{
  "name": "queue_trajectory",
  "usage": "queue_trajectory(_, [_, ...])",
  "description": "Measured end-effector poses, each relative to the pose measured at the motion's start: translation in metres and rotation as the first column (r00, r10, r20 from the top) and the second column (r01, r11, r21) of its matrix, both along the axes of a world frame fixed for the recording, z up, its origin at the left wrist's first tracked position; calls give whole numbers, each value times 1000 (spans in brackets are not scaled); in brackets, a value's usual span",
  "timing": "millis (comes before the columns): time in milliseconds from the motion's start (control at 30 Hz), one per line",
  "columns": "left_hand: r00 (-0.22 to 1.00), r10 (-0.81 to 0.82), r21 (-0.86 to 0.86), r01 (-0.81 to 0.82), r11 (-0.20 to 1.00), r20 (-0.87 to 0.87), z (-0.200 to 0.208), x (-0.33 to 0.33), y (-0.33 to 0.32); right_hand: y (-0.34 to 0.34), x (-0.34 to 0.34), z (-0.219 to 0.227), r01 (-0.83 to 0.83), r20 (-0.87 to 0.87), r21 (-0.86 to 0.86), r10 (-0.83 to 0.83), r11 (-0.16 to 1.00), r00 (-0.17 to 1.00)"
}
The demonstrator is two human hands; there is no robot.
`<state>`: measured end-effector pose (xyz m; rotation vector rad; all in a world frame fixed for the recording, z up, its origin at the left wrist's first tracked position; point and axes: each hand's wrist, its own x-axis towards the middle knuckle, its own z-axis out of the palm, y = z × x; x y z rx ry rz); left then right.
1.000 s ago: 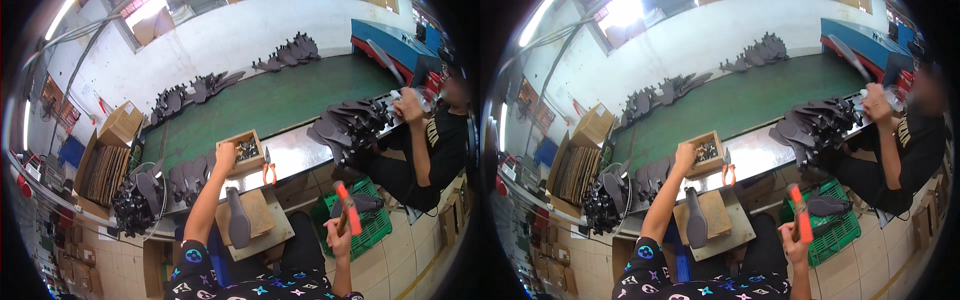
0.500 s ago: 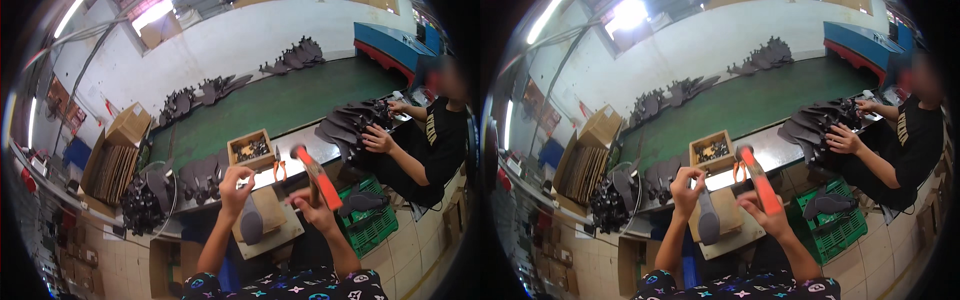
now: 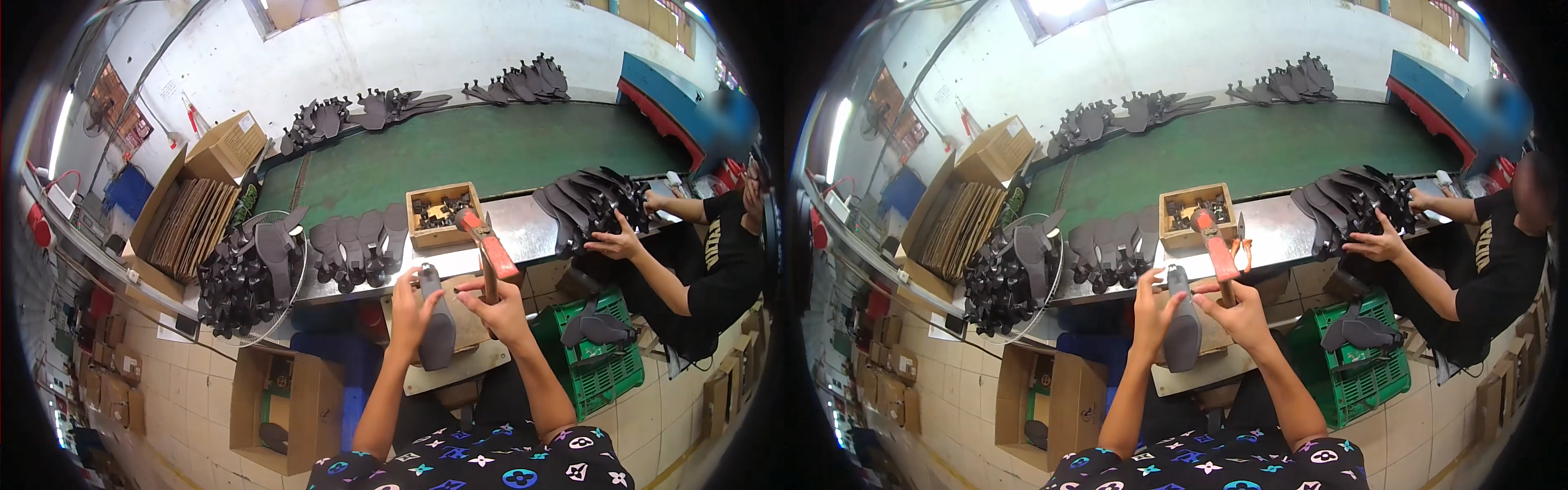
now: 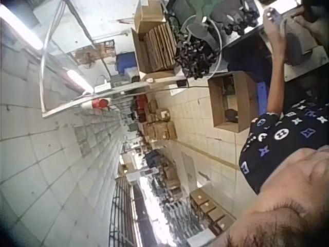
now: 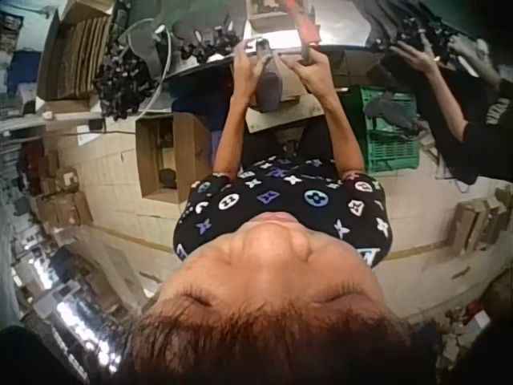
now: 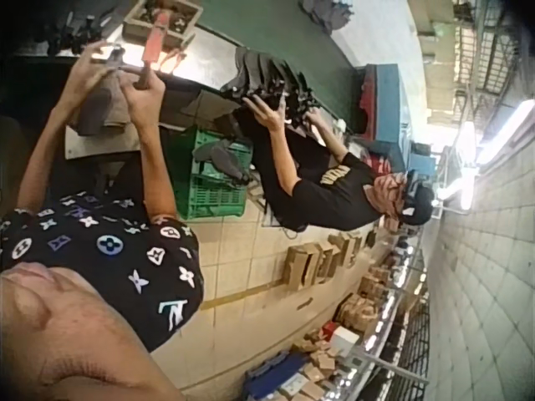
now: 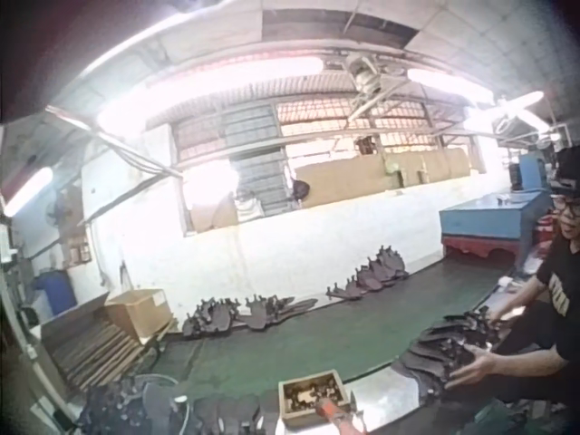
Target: The person assembles shoe soles by placing metal cleats onto the sole surface and securing them with a hammer. The person repeatedly picks up a sole, positions a cleat, and strikes it with a hammer to attach it. The finished soles are placed into a green crate.
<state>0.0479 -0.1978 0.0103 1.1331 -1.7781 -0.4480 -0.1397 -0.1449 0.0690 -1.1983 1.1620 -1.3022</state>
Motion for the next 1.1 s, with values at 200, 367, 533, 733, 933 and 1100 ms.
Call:
queue_trajectory(200, [995, -82, 228, 93, 969, -59, -19, 9, -67, -46, 4, -26, -20, -109, -129, 5, 991, 994])
queue_trajectory(367, [991, -60, 199, 82, 976, -118, -23, 10, -32, -62, 1, -40, -108, -200, -152, 77, 982, 977])
queue_trajectory(533, [987, -86, 115, 102, 988, -134, -26, 6, -16, -71, 4, -50, -203, -304, -113, 161, 973, 939])
queue_trajectory(733, [990, -95, 79, 103, 992, -99, -32, 12, -16, -74, 11, -62, -241, -375, -212, 149, 947, 915])
queue_trajectory(933, [989, -109, 320, 136, 938, -100, -28, 13, -15, -65, 10, -40, -362, -750, -362, -38, 859, 660])
queue_trajectory(1100, [984, -117, 149, 136, 979, -132, -38, 13, -23, -63, 17, -38, -341, -771, -352, -63, 872, 634])
